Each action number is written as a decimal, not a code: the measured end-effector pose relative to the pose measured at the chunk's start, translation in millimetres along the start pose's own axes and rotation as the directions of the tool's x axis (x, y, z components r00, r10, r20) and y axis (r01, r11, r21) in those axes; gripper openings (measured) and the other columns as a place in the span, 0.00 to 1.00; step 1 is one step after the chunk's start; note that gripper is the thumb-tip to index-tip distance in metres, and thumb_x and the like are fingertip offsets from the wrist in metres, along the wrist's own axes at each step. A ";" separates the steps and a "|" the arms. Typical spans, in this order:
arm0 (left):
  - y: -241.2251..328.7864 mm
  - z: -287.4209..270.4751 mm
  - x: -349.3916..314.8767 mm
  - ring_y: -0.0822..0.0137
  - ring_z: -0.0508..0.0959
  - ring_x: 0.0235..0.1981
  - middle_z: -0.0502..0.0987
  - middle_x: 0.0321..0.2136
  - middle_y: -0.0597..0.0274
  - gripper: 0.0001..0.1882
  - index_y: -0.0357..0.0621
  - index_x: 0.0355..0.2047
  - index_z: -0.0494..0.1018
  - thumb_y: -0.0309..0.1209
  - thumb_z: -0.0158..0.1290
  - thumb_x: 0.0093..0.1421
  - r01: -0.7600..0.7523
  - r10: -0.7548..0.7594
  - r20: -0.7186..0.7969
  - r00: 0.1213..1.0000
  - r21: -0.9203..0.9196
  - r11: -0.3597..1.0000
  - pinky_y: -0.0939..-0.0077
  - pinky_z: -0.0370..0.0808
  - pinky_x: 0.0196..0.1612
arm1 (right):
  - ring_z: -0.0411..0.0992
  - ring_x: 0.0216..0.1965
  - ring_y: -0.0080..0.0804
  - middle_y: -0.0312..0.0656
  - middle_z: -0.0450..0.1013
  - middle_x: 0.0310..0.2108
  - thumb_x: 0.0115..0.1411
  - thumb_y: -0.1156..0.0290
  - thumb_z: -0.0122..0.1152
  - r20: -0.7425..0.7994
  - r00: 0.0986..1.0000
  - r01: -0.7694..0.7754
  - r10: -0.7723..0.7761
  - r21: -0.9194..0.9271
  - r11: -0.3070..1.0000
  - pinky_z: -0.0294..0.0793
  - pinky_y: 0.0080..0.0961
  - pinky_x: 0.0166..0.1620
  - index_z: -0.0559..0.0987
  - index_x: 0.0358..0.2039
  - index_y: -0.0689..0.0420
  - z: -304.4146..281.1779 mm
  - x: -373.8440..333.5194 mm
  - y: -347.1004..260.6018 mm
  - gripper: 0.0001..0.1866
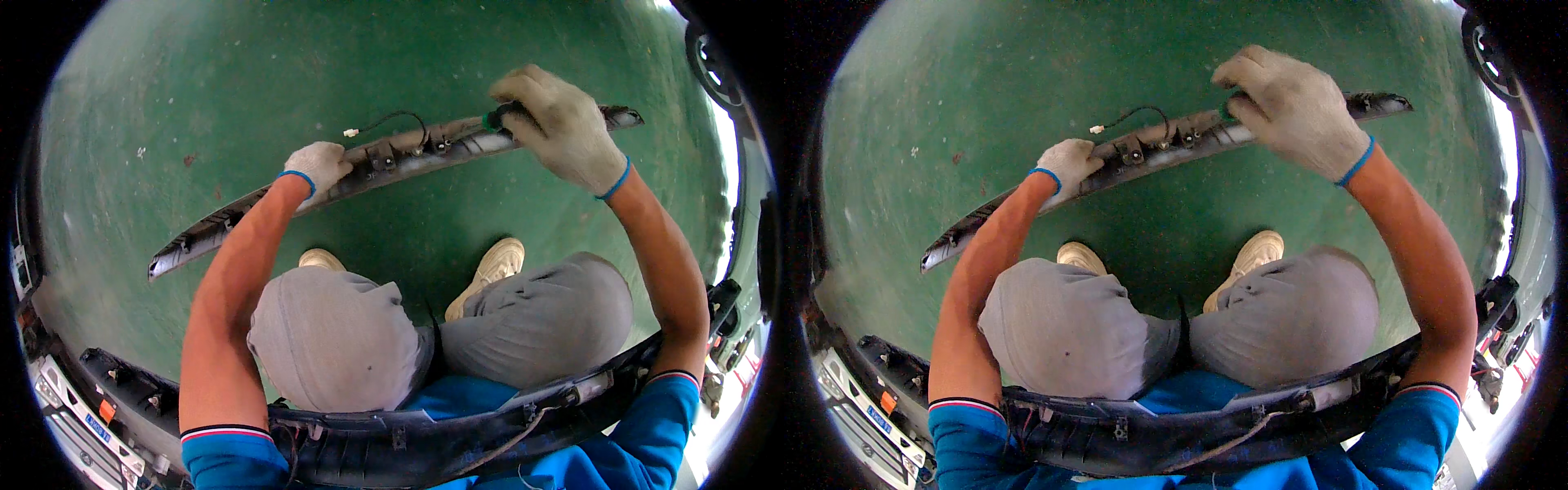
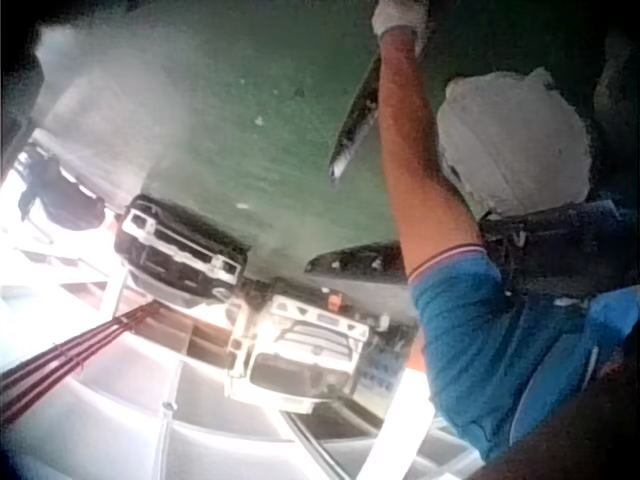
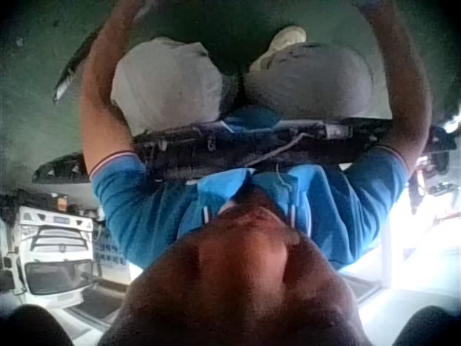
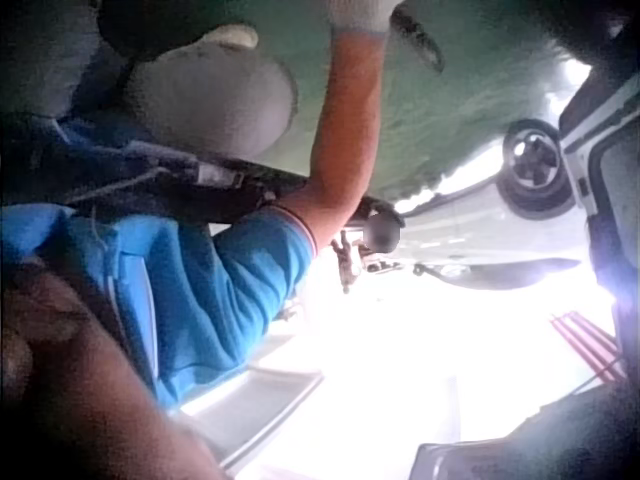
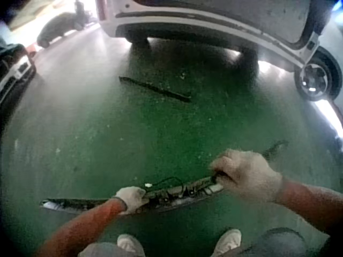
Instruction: The person sits on the floor and assembles a white car bumper by attaching a black trim piece. They use a screwdriver to secure fasteners and connect electrical wiring harnesses to the bumper assembly.
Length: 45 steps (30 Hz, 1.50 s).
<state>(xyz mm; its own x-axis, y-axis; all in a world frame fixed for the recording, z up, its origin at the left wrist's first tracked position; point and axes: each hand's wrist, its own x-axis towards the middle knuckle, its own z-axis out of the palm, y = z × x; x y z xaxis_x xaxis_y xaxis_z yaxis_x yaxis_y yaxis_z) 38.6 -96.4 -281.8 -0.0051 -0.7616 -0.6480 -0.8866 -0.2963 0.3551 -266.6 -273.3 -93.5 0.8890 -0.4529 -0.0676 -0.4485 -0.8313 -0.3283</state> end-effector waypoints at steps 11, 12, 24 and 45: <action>-2.0 1.3 0.5 0.39 0.81 0.46 0.82 0.41 0.40 0.22 0.37 0.42 0.80 0.47 0.53 0.66 -0.006 0.006 0.000 1.000 0.006 1.000 0.47 0.76 0.50 | 0.78 0.48 0.51 0.48 0.75 0.49 0.54 0.82 0.57 0.042 0.998 -0.052 0.046 0.166 0.985 0.80 0.42 0.52 0.77 0.51 0.57 -6.1 5.4 2.2 0.22; -2.5 2.6 0.7 0.39 0.81 0.46 0.82 0.41 0.40 0.22 0.37 0.42 0.80 0.47 0.53 0.66 -0.015 0.015 -0.003 1.000 0.014 1.000 0.47 0.76 0.50 | 0.79 0.48 0.51 0.48 0.75 0.49 0.53 0.82 0.56 -0.014 0.999 0.047 -0.044 0.264 0.964 0.80 0.42 0.52 0.77 0.51 0.57 -4.7 2.6 6.7 0.23; -8.4 5.4 3.4 0.39 0.82 0.45 0.82 0.41 0.42 0.21 0.40 0.40 0.80 0.47 0.54 0.65 -0.014 0.014 0.006 1.000 -0.004 1.000 0.47 0.78 0.49 | 0.78 0.56 0.44 0.49 0.77 0.51 0.57 0.78 0.61 0.032 0.974 -0.226 0.225 0.225 0.948 0.76 0.39 0.62 0.75 0.58 0.58 -9.3 -2.8 0.7 0.26; -5.9 3.7 3.1 0.39 0.81 0.47 0.82 0.41 0.42 0.21 0.40 0.42 0.80 0.47 0.52 0.66 0.015 -0.015 0.006 1.000 0.009 1.000 0.47 0.77 0.51 | 0.78 0.47 0.46 0.44 0.76 0.47 0.59 0.73 0.62 -0.188 0.982 0.071 -0.038 0.175 0.982 0.81 0.40 0.45 0.80 0.47 0.53 7.3 -6.0 -8.8 0.14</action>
<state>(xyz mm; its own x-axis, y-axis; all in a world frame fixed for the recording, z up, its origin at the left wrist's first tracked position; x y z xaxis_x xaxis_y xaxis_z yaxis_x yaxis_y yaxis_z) 42.1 -94.9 -288.4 0.0053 -0.7539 -0.6570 -0.8907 -0.3022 0.3396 -267.2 -261.0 -97.0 0.8721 -0.4737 0.1228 -0.3609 -0.7921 -0.4923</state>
